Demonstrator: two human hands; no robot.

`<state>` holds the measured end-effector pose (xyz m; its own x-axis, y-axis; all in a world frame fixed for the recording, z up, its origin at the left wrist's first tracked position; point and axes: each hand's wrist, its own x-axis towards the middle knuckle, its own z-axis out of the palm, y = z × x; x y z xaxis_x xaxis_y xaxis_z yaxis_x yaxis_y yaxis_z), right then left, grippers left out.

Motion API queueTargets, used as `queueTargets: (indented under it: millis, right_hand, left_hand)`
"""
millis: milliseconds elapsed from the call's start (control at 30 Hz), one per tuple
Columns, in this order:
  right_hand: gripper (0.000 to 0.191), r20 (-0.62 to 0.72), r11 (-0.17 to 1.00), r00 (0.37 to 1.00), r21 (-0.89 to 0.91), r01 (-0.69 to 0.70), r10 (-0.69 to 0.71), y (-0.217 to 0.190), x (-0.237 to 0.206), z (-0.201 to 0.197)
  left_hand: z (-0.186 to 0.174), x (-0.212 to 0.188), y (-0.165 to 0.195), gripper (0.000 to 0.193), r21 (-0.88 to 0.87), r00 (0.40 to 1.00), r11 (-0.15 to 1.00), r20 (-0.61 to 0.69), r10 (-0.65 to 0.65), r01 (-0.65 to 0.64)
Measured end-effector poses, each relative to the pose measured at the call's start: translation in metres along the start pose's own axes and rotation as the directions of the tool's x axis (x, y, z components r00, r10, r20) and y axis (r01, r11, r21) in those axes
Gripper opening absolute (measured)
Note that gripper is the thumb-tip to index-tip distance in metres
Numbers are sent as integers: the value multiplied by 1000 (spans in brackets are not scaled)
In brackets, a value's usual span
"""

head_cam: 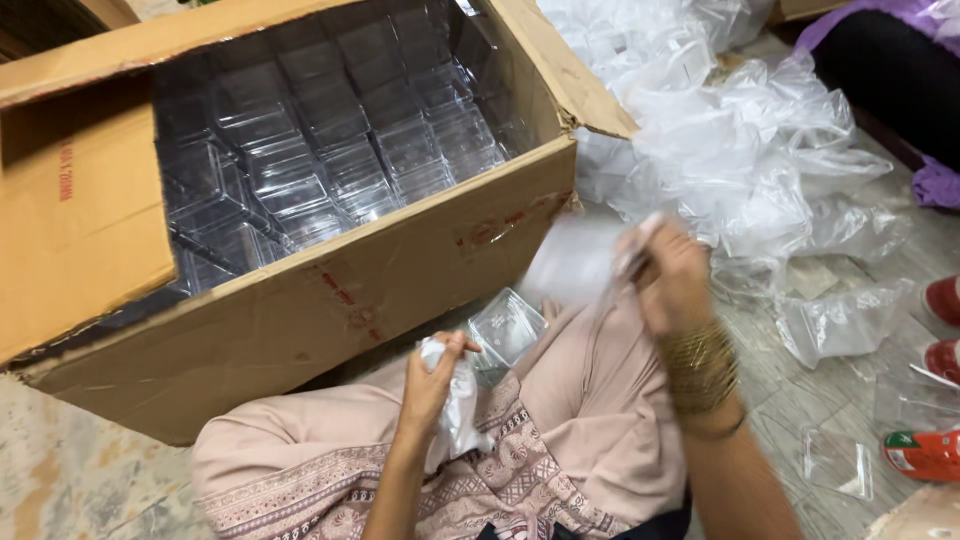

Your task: The person sits on the floor and wraps clear plastic boxes in plastic bags one at a time, then places each wrapped box into a large cardboard carton filled with similar boxes. They continue this wrapping and packing cycle throughout the episode.

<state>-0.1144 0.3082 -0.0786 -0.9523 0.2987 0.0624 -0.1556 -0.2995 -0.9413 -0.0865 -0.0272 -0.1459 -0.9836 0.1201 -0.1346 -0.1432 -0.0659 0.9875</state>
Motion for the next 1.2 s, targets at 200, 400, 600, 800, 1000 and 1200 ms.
queueTargets:
  millis: [200, 400, 600, 800, 1000, 1200]
  right_hand:
    - [12, -102, 964, 959, -49, 262, -265, -27, 170, -39]
    - [15, -51, 542, 757, -729, 417, -651, 21, 132, -3]
    - [37, 337, 958, 932, -194, 209, -135, 65, -36, 115]
    - [18, 424, 830, 902, -532, 170, 87, 74, -104, 165]
    - [20, 372, 786, 928, -583, 206, 33, 85, -102, 156]
    - [20, 431, 743, 902, -599, 300, -16, 87, -103, 157]
  left_hand:
    - [-8, -1, -4, 18, -120, 999, 993, -35, 11, -16]
    - [-20, -3, 9, 25, -314, 998, 948, 29, 61, -49]
    - [-28, -6, 8, 21, -390, 994, 918, 43, 96, -71]
    - [-24, -6, -7, 15, -453, 997, 889, -16, 70, -70]
    - [-24, -4, -13, 15, -476, 999, 879, -51, -12, -13]
    - [-26, -4, -10, 13, -487, 995, 870, -95, 29, -72]
